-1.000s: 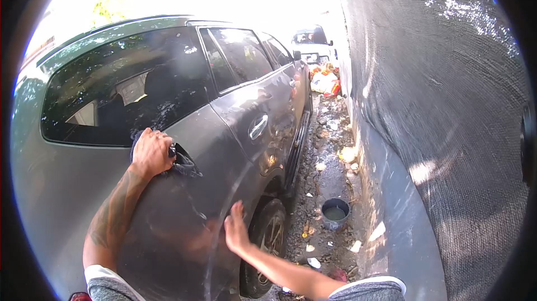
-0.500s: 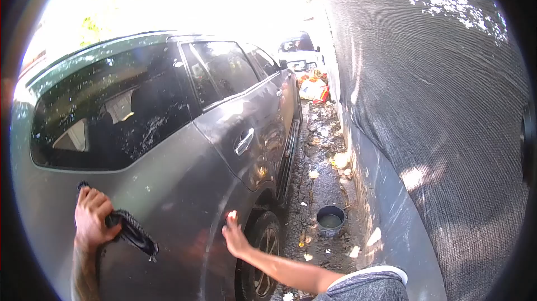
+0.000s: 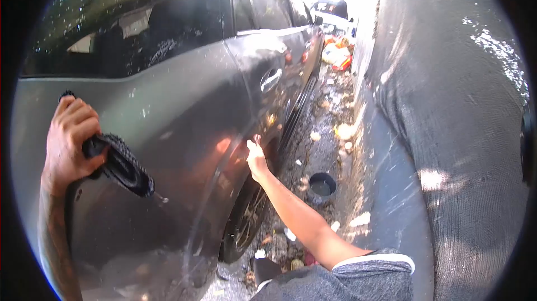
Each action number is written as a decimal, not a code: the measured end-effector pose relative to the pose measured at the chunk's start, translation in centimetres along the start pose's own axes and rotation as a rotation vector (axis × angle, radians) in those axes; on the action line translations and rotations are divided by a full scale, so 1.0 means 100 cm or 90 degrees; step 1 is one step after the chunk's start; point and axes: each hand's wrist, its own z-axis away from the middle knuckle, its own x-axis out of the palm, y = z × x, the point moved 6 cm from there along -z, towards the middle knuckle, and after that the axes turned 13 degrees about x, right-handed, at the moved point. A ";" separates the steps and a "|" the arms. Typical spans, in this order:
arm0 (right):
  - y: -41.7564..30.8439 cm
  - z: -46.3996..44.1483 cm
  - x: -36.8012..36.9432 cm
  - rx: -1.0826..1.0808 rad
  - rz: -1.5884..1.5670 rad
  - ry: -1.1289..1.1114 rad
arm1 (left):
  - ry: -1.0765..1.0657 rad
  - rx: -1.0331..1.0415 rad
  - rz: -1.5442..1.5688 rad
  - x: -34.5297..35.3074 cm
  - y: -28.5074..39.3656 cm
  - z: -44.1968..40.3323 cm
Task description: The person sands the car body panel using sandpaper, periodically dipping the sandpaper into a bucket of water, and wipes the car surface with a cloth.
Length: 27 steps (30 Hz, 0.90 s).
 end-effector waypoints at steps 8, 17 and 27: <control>-0.036 0.102 0.040 0.160 -0.172 -0.129 | -0.041 -0.018 -0.035 0.001 -0.002 0.000; -0.031 0.088 0.036 0.078 -0.140 -0.156 | -0.021 0.019 -0.018 -0.001 0.000 0.000; -0.056 0.024 0.001 -0.155 0.214 -0.049 | -0.026 -0.012 -0.017 -0.001 -0.002 -0.006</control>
